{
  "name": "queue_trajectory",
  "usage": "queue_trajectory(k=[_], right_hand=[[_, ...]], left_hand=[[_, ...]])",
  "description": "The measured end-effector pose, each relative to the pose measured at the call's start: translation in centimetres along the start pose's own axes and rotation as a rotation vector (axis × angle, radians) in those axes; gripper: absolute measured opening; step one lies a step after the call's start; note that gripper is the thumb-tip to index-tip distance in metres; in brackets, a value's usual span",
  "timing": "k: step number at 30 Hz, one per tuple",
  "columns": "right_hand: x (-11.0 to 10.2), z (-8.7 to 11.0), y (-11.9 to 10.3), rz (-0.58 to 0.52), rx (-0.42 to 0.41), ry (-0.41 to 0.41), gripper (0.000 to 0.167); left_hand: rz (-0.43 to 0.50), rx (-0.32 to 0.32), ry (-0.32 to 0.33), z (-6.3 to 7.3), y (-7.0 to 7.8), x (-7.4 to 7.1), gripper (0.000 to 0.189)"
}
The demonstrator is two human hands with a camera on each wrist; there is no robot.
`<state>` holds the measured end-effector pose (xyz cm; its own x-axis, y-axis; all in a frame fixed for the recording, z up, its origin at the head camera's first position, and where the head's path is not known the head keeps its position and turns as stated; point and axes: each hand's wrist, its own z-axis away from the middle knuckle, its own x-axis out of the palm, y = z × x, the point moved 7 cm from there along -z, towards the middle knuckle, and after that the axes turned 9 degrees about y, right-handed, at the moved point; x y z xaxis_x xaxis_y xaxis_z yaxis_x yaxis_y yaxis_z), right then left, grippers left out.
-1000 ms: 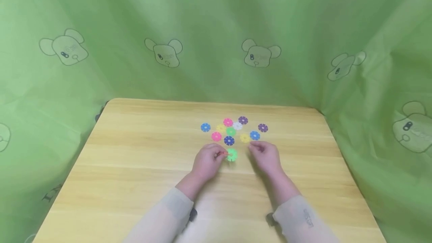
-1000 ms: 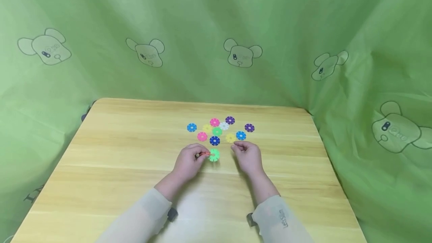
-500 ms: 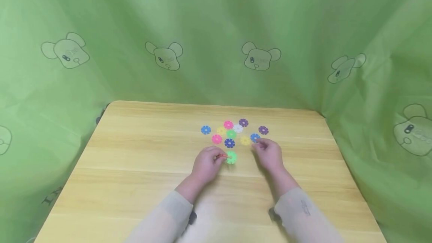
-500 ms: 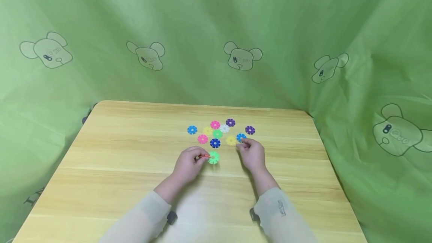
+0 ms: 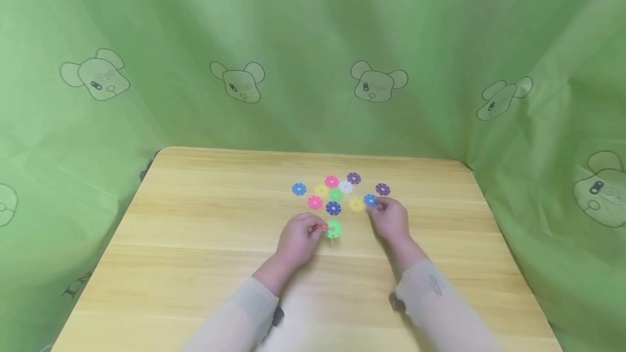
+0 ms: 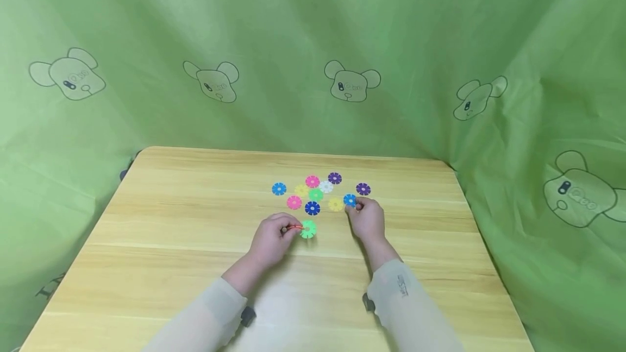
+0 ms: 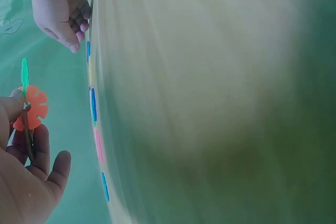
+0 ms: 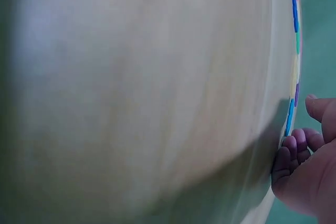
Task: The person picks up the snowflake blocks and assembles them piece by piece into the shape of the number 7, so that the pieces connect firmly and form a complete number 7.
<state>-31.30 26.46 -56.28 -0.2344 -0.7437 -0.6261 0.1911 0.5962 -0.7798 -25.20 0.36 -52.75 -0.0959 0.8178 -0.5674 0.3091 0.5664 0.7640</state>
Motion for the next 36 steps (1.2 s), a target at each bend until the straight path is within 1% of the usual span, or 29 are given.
queue_trajectory(k=[7, 14, 21, 25, 30, 36], right_hand=[[0.5, -1.0, 0.1, 0.071, 0.019, -0.025, 0.058], [0.8, -1.7, 0.1, 0.185, 0.022, -0.038, 0.064], [1.0, -2.1, 0.5, 0.249, 0.073, -0.049, 0.064], [0.9, -2.2, 0.6, 0.249, 0.082, -0.05, 0.062], [0.8, -2.3, 0.5, 0.226, 0.088, -0.059, 0.06], [0.5, -2.2, 0.8, 0.173, 0.088, -0.026, 0.06]], left_hand=[[-0.003, 0.003, 0.006, 0.0, -0.2, -0.1, 0.006], [-0.019, -0.008, -0.012, 0.1, -0.2, 0.1, 0.007], [-0.019, -0.014, -0.01, -0.1, -0.6, 0.0, 0.006], [-0.012, -0.022, -0.008, -0.2, -0.6, -0.1, 0.005], [-0.009, -0.015, 0.006, -0.4, -0.4, -0.4, 0.005], [-0.01, -0.006, 0.005, -0.4, -0.2, -0.3, 0.004]])
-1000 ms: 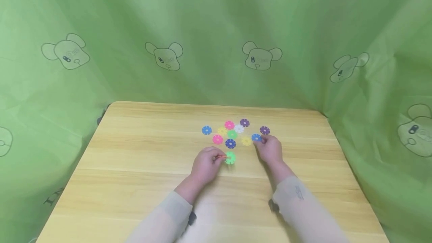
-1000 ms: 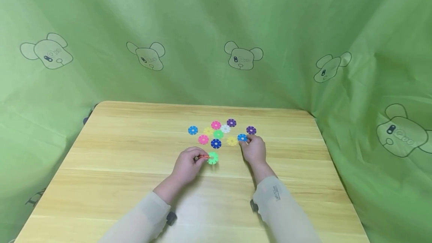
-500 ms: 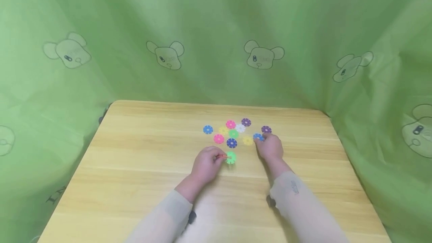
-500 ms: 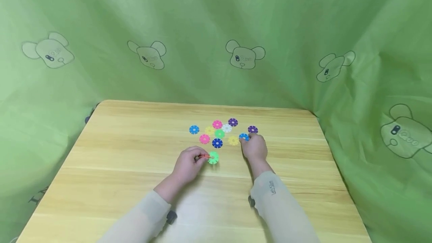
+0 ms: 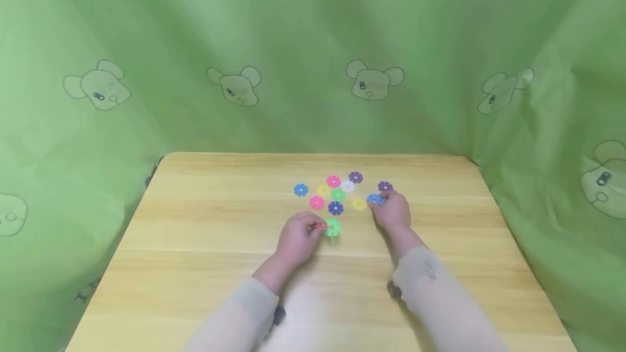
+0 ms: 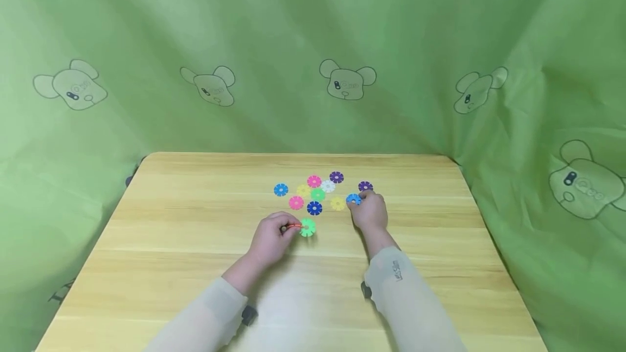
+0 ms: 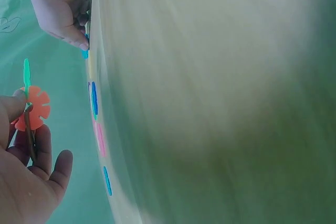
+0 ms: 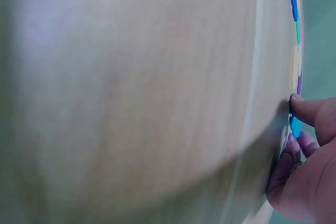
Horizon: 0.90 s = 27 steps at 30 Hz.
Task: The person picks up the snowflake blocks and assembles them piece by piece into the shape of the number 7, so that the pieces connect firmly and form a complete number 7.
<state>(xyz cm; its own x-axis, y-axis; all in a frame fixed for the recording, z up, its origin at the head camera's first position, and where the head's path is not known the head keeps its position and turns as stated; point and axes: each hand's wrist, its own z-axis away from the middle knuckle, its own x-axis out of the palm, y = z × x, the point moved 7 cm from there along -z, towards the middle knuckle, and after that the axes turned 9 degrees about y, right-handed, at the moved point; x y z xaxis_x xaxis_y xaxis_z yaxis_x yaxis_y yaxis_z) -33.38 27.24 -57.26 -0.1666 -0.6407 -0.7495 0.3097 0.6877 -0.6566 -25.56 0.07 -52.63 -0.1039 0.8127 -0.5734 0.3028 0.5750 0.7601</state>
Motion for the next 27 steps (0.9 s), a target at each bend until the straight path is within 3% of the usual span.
queue_trajectory(k=[6, 12, 22, 27], right_hand=[[-0.4, 0.4, 0.2, -0.083, -0.04, 0.03, 0.049], [-0.9, 1.8, -0.2, -0.204, -0.077, 0.004, 0.034], [-1.2, 4.7, -2.5, -0.405, -0.076, -0.076, 0.026], [-1.4, 6.0, -3.7, -0.41, -0.132, -0.09, 0.019]], left_hand=[[0.006, -0.011, 0.003, 0.1, 0.2, 0.0, 0.004], [0.006, -0.031, -0.005, 0.2, 0.4, 0.2, 0.004], [0.005, -0.042, 0.007, 0.0, -0.2, 0.3, 0.004], [-0.001, -0.048, 0.011, -0.1, -0.3, 0.1, 0.005]])
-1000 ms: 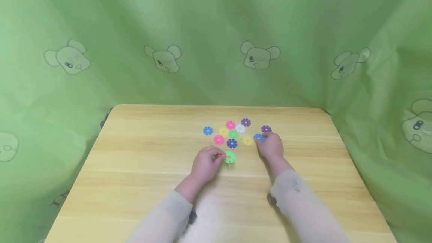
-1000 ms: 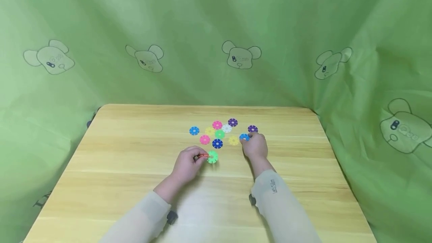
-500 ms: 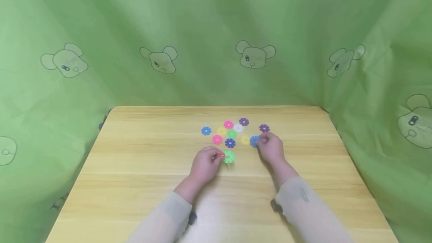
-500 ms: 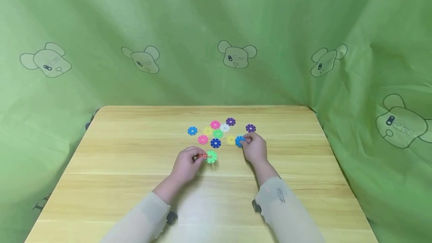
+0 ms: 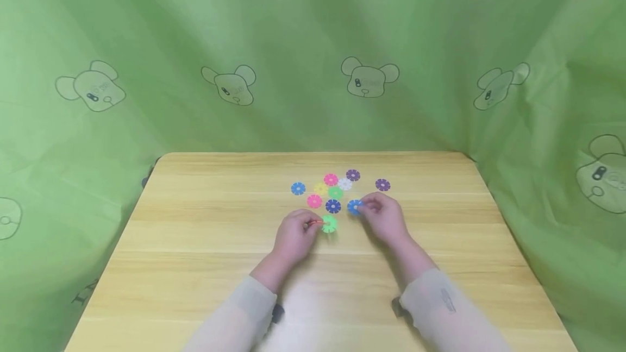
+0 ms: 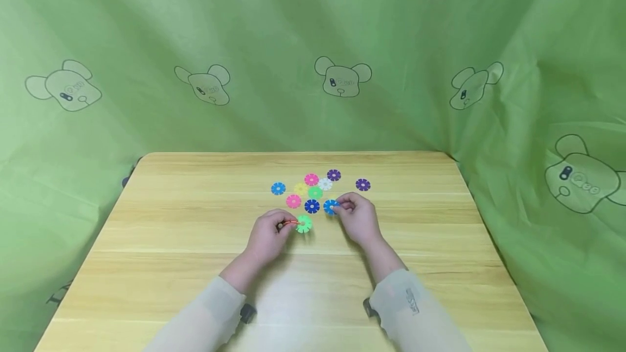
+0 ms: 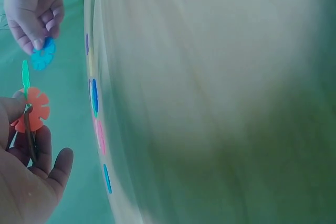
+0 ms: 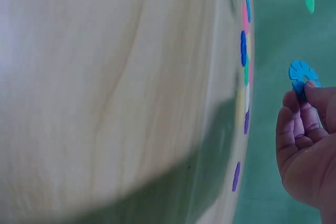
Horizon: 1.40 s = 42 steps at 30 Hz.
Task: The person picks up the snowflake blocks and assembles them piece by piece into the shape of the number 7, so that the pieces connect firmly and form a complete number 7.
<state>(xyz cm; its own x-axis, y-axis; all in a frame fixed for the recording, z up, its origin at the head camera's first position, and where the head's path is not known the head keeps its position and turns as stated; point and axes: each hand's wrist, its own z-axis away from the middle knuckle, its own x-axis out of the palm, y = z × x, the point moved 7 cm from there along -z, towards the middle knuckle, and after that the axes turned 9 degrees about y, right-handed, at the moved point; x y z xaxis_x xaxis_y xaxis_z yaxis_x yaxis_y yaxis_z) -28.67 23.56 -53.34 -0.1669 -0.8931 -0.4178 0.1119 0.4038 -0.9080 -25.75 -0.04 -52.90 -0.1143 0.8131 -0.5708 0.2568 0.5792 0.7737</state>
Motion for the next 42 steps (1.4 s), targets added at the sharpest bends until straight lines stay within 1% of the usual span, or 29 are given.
queue_trajectory(k=[6, 12, 16, 23, 30, 34, 42], right_hand=[[0.8, 0.9, -0.7, -0.007, -0.045, -0.048, 0.014], [1.3, 1.5, -1.4, -0.032, -0.145, -0.079, 0.011], [1.6, 1.7, -1.9, -0.041, -0.181, -0.091, 0.011], [1.9, 2.2, -2.3, -0.028, -0.169, -0.105, 0.012], [2.1, 2.4, -2.8, -0.019, -0.208, -0.107, 0.013], [2.3, 2.4, -3.0, -0.027, -0.2, -0.105, 0.012], [2.6, 2.5, -3.0, -0.016, -0.189, -0.1, 0.013]], left_hand=[[0.01, 0.006, 0.017, -0.1, 0.1, -0.5, 0.004], [0.001, 0.014, 0.033, -0.1, 0.0, -0.9, 0.005], [-0.003, 0.012, 0.036, -0.1, -0.1, -1.0, 0.006], [-0.006, 0.016, 0.042, -0.1, -0.3, -1.0, 0.005], [0.0, 0.02, 0.036, -0.4, 0.0, -1.3, 0.006], [-0.003, 0.028, 0.034, -0.5, 0.1, -1.3, 0.006], [0.026, 0.004, 0.022, -0.5, 0.1, -1.3, 0.006]])
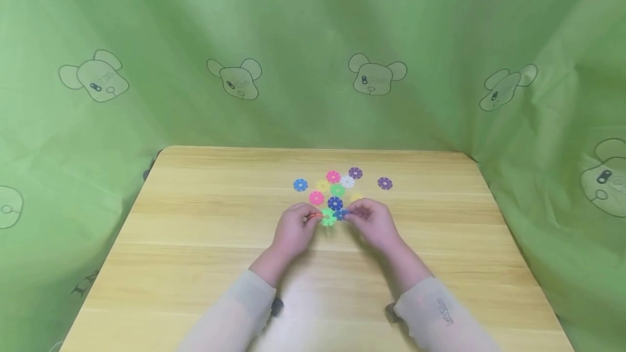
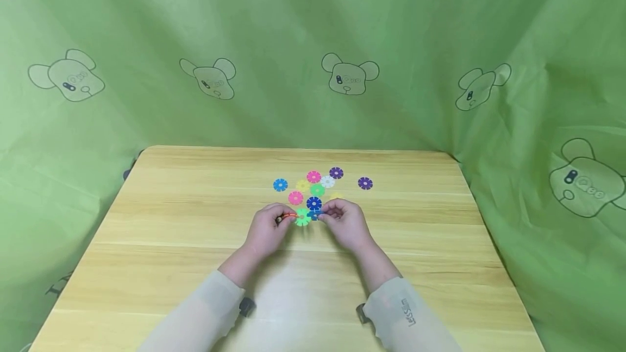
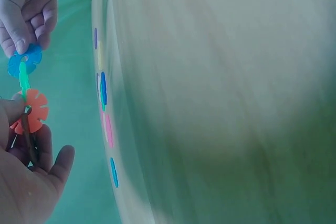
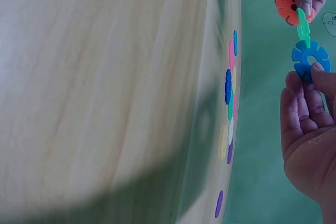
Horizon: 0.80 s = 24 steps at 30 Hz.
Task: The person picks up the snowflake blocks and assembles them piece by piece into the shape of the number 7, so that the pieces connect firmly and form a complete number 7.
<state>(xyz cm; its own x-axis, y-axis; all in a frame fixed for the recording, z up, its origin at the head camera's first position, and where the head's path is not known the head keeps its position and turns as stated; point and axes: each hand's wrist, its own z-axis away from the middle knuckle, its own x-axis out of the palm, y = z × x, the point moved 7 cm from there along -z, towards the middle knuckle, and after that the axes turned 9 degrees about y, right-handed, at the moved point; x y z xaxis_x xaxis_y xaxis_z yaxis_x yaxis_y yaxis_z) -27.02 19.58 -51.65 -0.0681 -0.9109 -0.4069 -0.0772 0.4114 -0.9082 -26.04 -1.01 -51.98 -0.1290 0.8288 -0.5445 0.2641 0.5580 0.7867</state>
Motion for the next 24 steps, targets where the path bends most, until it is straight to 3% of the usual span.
queue_trajectory(k=[9, 24], right_hand=[[-0.06, 0.28, 0.15, 0.006, 0.031, 0.022, 0.01], [0.08, 0.7, -0.42, -0.063, 0.029, 0.055, 0.008]], left_hand=[[0.057, -0.03, -0.016, 0.06, 0.02, 0.06, 0.005], [0.122, -0.034, 0.018, 0.16, 0.26, -0.36, 0.004]])
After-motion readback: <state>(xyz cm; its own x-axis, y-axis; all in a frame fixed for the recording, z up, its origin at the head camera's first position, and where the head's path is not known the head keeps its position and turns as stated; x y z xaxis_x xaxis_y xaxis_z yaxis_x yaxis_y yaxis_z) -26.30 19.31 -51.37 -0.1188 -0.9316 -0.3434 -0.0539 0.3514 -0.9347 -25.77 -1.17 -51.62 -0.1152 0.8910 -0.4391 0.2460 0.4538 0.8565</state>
